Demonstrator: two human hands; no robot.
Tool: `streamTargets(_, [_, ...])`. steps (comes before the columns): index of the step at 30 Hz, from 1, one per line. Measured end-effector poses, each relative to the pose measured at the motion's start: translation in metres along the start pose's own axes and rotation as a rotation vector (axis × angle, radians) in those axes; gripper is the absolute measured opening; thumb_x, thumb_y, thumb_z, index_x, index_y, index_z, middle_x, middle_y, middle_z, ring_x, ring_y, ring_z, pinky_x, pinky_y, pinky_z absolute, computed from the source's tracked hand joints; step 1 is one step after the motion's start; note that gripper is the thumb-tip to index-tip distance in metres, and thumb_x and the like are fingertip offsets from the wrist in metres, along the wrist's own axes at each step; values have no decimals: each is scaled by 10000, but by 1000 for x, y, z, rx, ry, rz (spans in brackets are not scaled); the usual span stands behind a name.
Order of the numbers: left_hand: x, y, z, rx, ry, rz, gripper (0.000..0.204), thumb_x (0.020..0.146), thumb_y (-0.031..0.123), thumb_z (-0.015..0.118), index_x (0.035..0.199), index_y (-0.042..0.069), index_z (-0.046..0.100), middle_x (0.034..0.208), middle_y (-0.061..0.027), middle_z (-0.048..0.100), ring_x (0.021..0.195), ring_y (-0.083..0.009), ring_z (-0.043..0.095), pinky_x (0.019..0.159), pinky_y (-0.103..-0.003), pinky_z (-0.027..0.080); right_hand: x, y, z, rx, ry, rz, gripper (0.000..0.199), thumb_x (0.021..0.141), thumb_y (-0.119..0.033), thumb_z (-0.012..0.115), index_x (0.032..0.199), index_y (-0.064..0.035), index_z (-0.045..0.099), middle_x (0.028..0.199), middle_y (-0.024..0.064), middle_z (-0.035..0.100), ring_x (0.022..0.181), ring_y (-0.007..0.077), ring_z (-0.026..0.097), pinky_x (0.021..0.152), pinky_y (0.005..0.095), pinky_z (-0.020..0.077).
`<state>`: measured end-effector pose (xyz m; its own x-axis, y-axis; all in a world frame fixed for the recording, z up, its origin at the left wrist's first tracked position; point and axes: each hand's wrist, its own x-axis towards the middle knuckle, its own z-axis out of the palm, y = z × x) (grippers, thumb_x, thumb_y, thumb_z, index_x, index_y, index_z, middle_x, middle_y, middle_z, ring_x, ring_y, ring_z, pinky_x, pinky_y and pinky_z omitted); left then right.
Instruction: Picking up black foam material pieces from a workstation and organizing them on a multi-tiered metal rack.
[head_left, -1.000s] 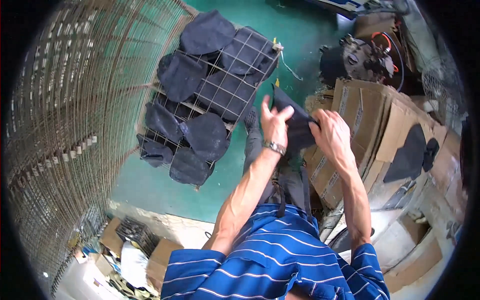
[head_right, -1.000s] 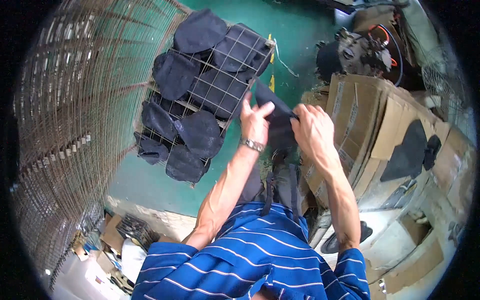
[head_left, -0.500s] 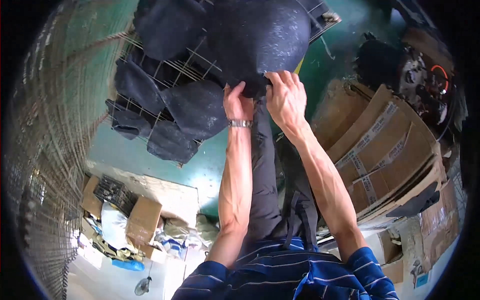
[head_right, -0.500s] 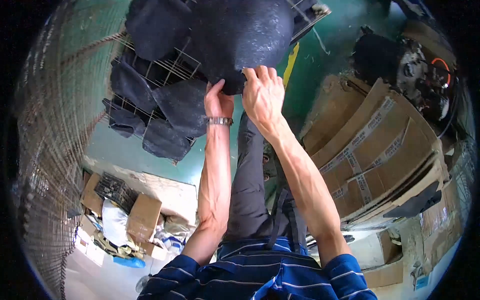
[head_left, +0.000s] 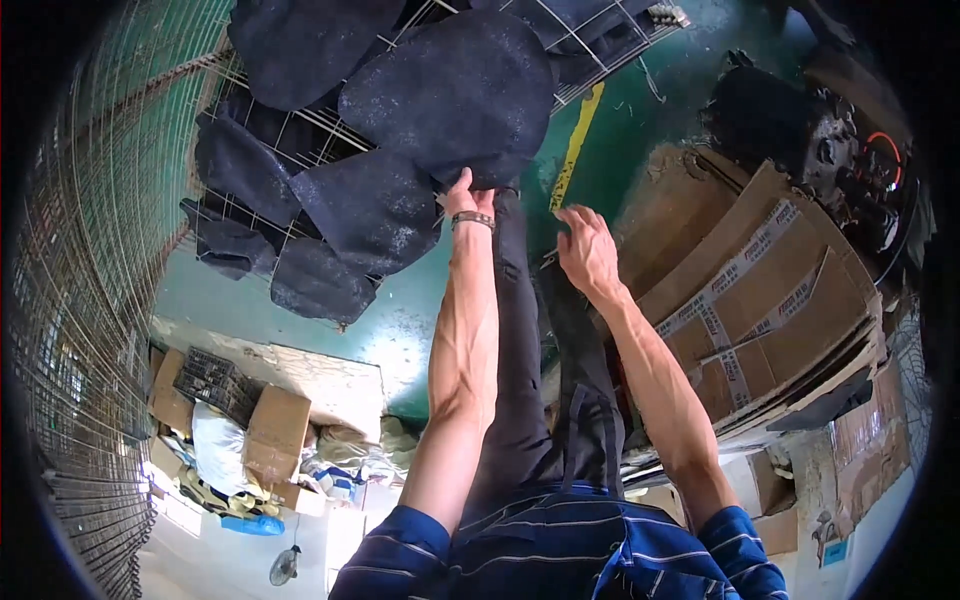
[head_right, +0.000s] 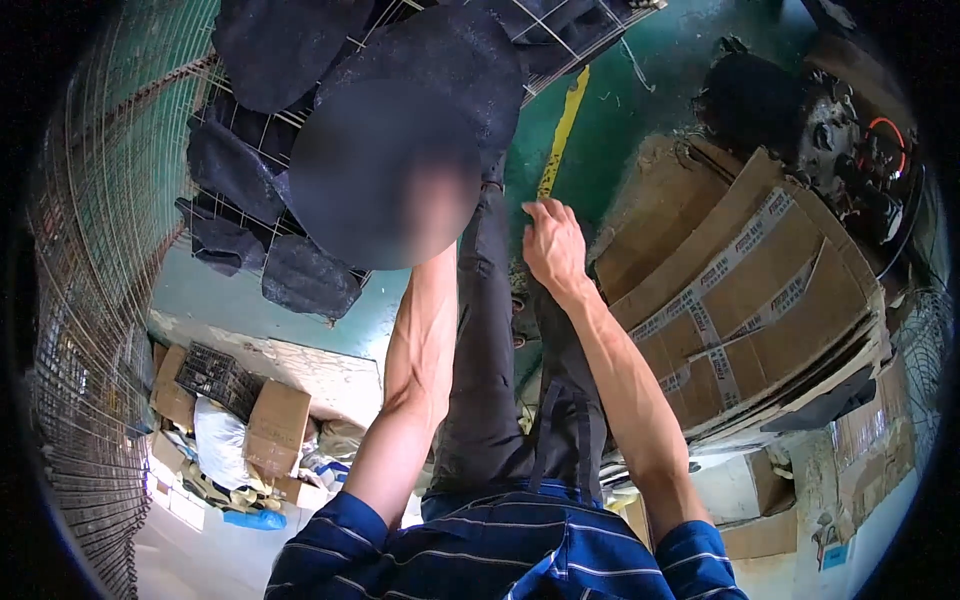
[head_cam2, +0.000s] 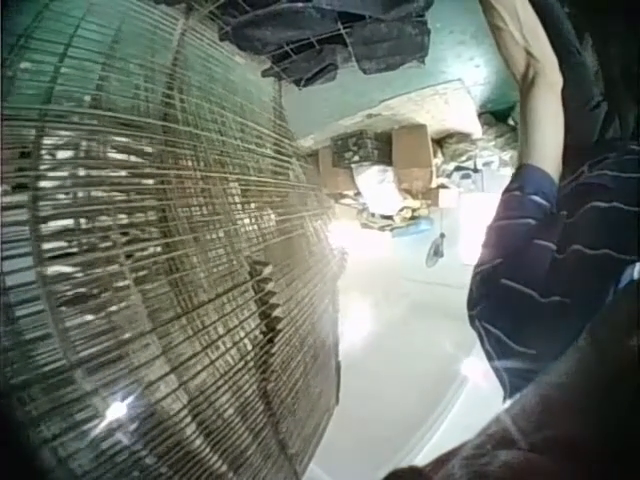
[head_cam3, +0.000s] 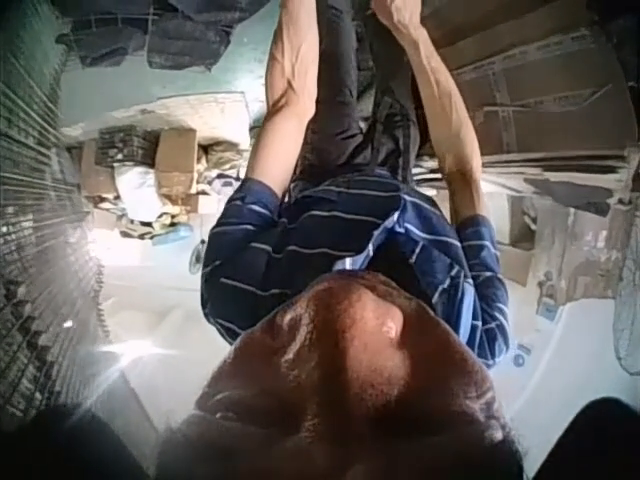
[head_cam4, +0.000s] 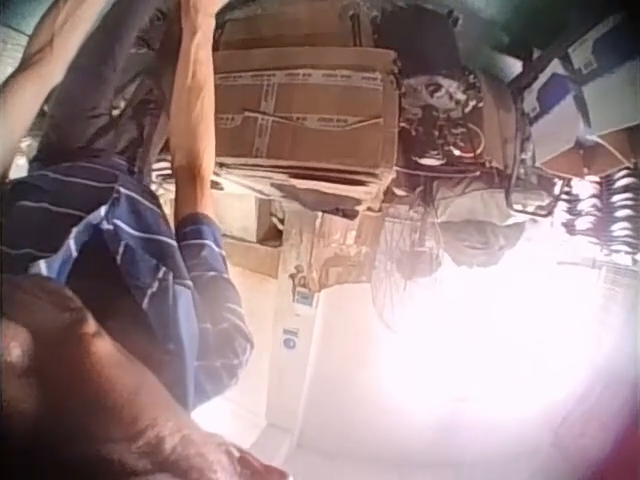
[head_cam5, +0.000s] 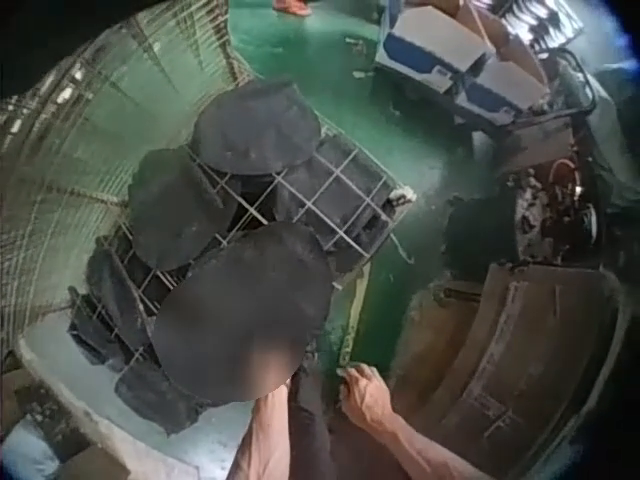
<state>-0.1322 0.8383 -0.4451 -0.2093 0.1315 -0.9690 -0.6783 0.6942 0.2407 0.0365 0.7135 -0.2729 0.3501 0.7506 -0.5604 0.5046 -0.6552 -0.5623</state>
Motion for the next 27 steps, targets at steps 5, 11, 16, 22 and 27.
streamTargets(5, [-61,-46,16,1131,525,954,573,719,78,896,1152,104,521,1132,-138,542,1010,-371,637,777,-504,512,-67,66,-20,-99,46,134,363,831,-22,646,1192,-23,676,1225,195,649,1118,401,612,1006,466,501])
streamTargets(11, [-71,1,17,1421,374,1222,494,723,89,889,1087,165,564,1100,-113,584,1010,-368,641,753,-532,486,-106,62,-10,-4,118,87,393,797,-5,666,1188,-47,658,1210,201,654,1109,410,618,959,476,528])
streamTargets(16, [-61,-19,10,1673,338,1111,428,862,279,810,1243,147,664,1099,-127,633,1011,-350,657,816,-472,529,-132,62,-9,49,153,167,397,809,-2,679,1202,-44,647,1233,195,649,1115,420,614,948,481,533])
streamTargets(22, [-19,-30,-3,1069,408,709,404,930,166,694,1324,96,638,1193,-147,699,983,-325,721,964,-423,563,-143,46,-11,115,121,204,354,851,-22,672,1204,-42,650,1241,184,650,1113,407,615,946,474,531])
streamTargets(27, [2,-5,-13,128,73,397,304,892,0,582,1183,-81,559,1166,-237,618,982,-363,657,910,-565,595,-151,43,-1,166,146,163,354,851,-20,658,1202,-59,644,1219,191,663,1087,422,640,931,480,541])
